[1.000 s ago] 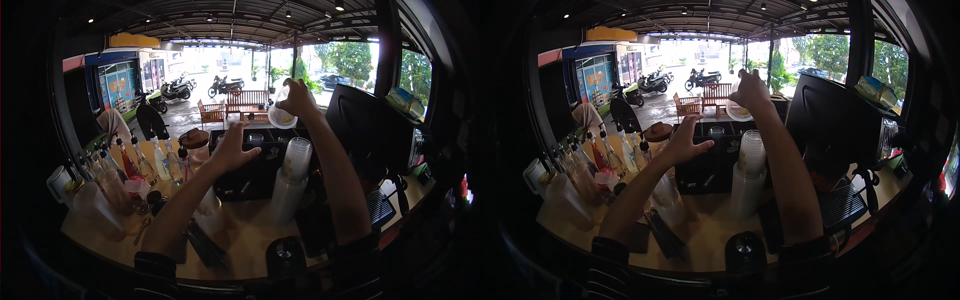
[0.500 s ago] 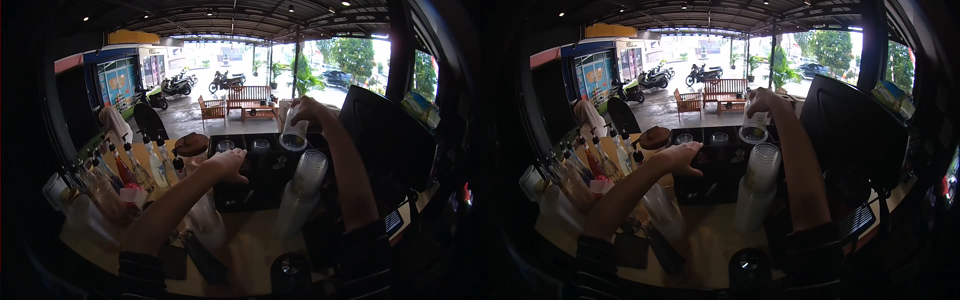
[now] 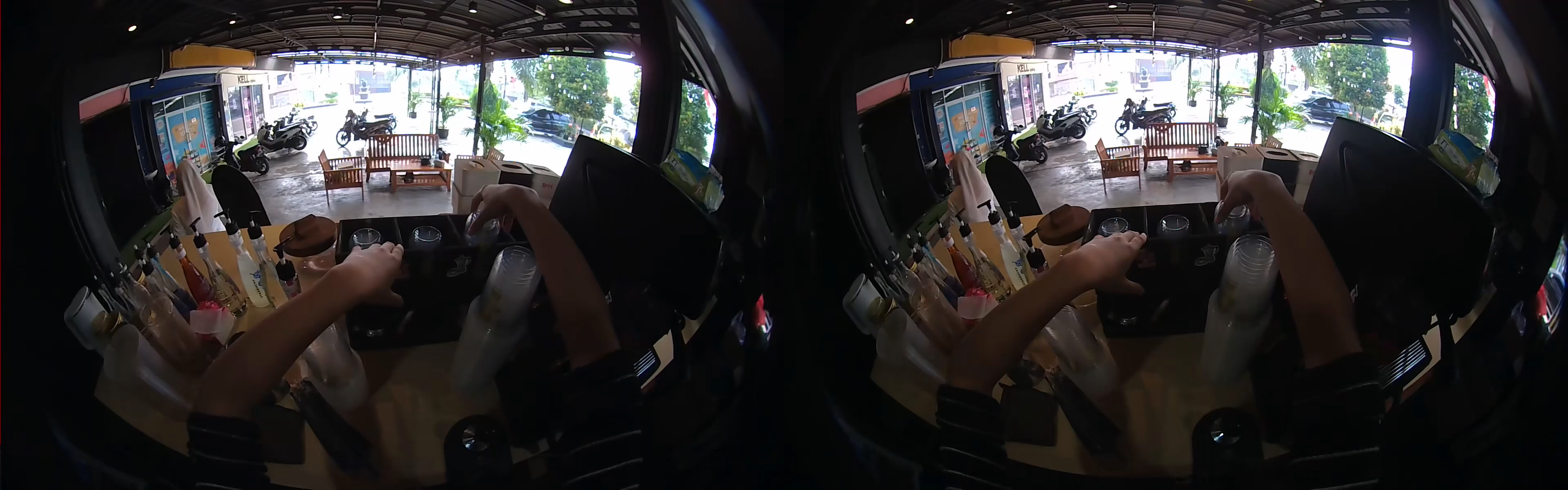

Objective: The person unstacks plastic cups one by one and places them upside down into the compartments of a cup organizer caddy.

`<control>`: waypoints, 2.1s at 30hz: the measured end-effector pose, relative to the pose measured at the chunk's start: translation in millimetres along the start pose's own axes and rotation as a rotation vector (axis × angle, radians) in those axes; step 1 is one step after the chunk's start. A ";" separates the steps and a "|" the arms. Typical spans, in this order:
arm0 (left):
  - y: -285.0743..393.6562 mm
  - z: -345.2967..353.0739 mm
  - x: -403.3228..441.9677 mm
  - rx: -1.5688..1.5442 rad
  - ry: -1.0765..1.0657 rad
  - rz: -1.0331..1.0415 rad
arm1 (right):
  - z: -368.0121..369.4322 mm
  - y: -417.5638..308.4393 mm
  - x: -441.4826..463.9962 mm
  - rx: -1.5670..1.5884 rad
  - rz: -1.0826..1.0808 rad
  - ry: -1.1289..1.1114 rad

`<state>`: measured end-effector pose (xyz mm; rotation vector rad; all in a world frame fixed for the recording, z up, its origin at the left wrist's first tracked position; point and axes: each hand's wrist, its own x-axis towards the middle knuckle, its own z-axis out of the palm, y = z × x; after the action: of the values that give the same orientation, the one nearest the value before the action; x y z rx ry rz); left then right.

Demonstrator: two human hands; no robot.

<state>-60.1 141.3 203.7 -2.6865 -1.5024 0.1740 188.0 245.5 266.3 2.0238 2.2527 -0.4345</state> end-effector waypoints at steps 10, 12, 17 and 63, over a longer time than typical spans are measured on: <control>-2.1 3.1 -1.3 0.017 0.023 0.010 | 2.7 8.0 23.0 0.027 0.039 -0.153; -4.8 7.7 -0.4 -0.004 0.059 0.024 | 3.6 6.6 29.2 -0.016 0.023 -0.186; -6.7 10.7 1.9 -0.025 0.090 0.039 | 8.9 5.7 33.1 -0.053 -0.001 -0.203; 3.5 214.8 -162.1 -1.134 0.804 -0.019 | 298.6 -164.5 -90.2 0.670 -0.866 0.370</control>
<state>-168.5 0.5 1.5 -2.6431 -1.5103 -2.0147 -0.7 66.0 28.6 1.2086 3.5348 -1.0543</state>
